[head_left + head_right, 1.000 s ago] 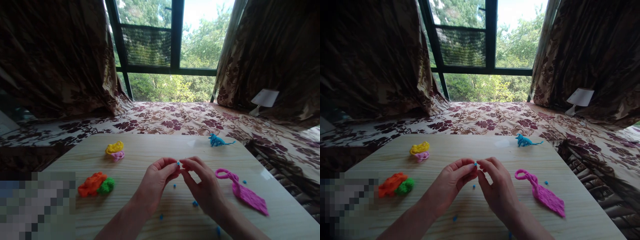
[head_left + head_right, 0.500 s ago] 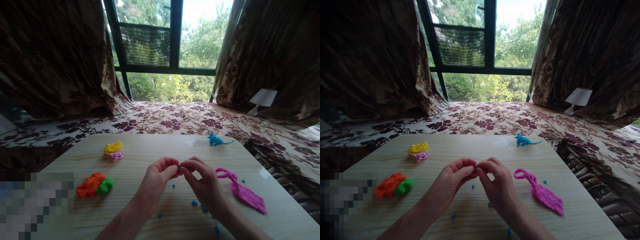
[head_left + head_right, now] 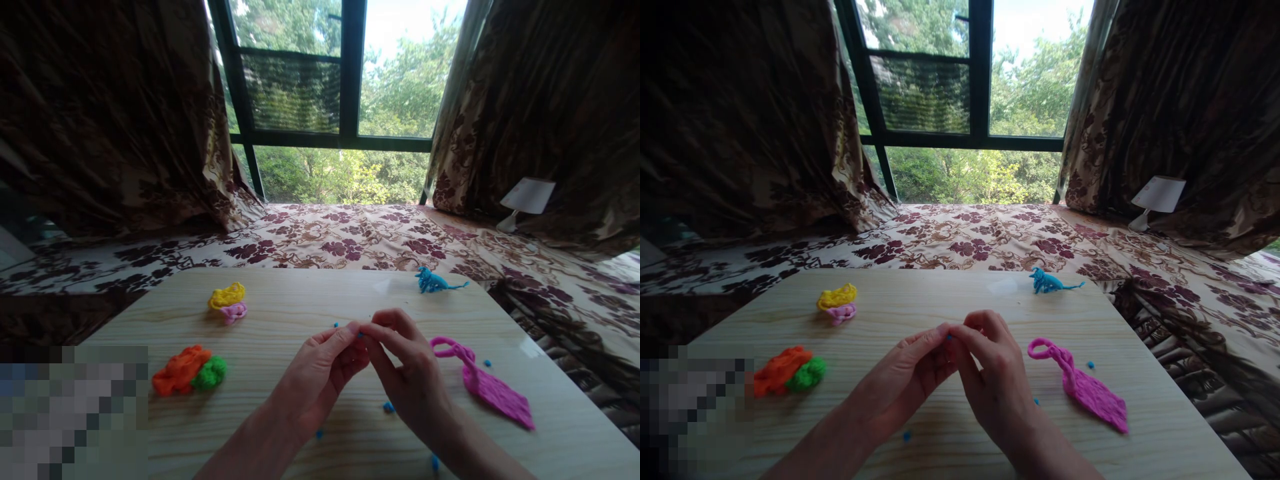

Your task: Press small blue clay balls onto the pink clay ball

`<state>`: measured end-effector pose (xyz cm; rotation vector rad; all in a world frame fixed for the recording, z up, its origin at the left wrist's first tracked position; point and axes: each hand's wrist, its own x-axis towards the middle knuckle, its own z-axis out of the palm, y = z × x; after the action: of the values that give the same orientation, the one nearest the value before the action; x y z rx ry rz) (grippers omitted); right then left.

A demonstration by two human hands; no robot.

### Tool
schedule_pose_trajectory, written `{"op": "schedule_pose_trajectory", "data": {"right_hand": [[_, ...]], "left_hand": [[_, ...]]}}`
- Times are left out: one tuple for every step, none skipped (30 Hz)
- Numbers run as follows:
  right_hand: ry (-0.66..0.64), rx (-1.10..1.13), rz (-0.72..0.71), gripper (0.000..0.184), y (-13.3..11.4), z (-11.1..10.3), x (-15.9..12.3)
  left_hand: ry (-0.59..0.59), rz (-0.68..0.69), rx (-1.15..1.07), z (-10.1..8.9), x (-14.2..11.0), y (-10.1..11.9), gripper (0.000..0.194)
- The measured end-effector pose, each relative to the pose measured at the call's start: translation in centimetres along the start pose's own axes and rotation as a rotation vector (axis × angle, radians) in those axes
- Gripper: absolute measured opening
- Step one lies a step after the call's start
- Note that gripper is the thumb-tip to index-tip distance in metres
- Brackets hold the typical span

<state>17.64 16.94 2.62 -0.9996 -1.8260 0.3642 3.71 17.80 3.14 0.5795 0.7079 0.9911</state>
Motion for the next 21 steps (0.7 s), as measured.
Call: {"op": "schedule_pose_trajectory", "data": {"right_hand": [[0.018, 0.027, 0.016, 0.020, 0.0, 0.0, 0.1], [0.035, 0.049, 0.034, 0.018, 0.1, 0.1, 0.1], [0.047, 0.064, 0.052, 0.017, 0.2, 0.1, 0.2], [0.056, 0.071, 0.067, 0.016, 0.2, 0.1, 0.2], [0.069, 0.069, 0.071, 0.015, 0.3, 0.1, 0.2], [0.080, 0.056, 0.065, 0.014, 0.4, 0.1, 0.1], [0.086, 0.033, 0.051, 0.014, 0.5, 0.1, 0.0], [0.084, 0.000, 0.030, 0.014, 0.5, 0.0, -0.1], [0.070, -0.041, 0.003, 0.015, 0.5, 0.0, -0.2], [0.043, -0.086, -0.023, 0.017, 0.4, 0.0, -0.3], [0.004, -0.135, -0.049, 0.019, 0.3, -0.1, -0.4], [-0.038, -0.186, -0.072, 0.021, 0.1, -0.1, -0.4], [-0.078, -0.238, -0.096, 0.024, 0.0, -0.1, -0.4], [-0.111, -0.293, -0.122, 0.028, -0.2, -0.1, -0.4], [-0.135, -0.350, -0.146, 0.031, -0.3, -0.1, -0.3], [-0.148, -0.404, -0.167, 0.034, -0.3, -0.1, -0.2], [-0.153, -0.453, -0.180, 0.036, -0.3, 0.0, -0.2], [-0.154, -0.492, -0.188, 0.037, -0.3, 0.0, -0.1], [-0.156, -0.519, -0.194, 0.038, -0.2, 0.1, -0.1], [-0.162, -0.535, -0.200, 0.040, -0.1, 0.2, -0.2], [-0.171, -0.542, -0.211, 0.042, 0.0, 0.3, -0.2]], "left_hand": [[-0.001, -0.001, -0.014, 0.0, 0.0, -0.1, 0.014], [-0.004, 0.002, -0.020, 0.0, -0.1, -0.2, 0.014], [-0.006, 0.006, -0.018, 0.1, -0.1, -0.3, 0.014], [-0.009, 0.009, -0.008, 0.1, -0.2, -0.4, 0.015], [-0.009, 0.010, 0.007, 0.1, -0.2, -0.5, 0.015], [-0.008, 0.009, 0.021, 0.1, -0.2, -0.6, 0.015], [-0.006, 0.008, 0.029, 0.1, -0.2, -0.7, 0.015], [-0.004, 0.006, 0.024, 0.1, -0.2, -0.7, 0.015], [-0.005, 0.007, 0.005, 0.1, -0.2, -0.8, 0.014], [-0.007, 0.007, -0.024, 0.1, -0.1, -0.9, 0.014], [-0.008, 0.008, -0.058, 0.0, 0.0, -1.0, 0.013], [-0.005, 0.009, -0.090, 0.0, 0.1, -1.1, 0.013], [0.001, 0.012, -0.115, -0.1, 0.2, -1.1, 0.013], [0.007, 0.014, -0.135, -0.1, 0.3, -1.1, 0.012], [0.014, 0.015, -0.157, -0.1, 0.3, -1.0, 0.013], [0.018, 0.011, -0.185, -0.1, 0.3, -0.8, 0.013], [0.011, 0.001, -0.218, -0.1, 0.3, -0.6, 0.013], [-0.009, -0.015, -0.250, 0.0, 0.2, -0.2, 0.016], [-0.037, -0.030, -0.281, 0.1, 0.2, 0.1, 0.020], [-0.067, -0.041, -0.305, 0.2, 0.0, 0.5, 0.025], [-0.096, -0.046, -0.320, 0.4, -0.1, 0.8, 0.029]]}}
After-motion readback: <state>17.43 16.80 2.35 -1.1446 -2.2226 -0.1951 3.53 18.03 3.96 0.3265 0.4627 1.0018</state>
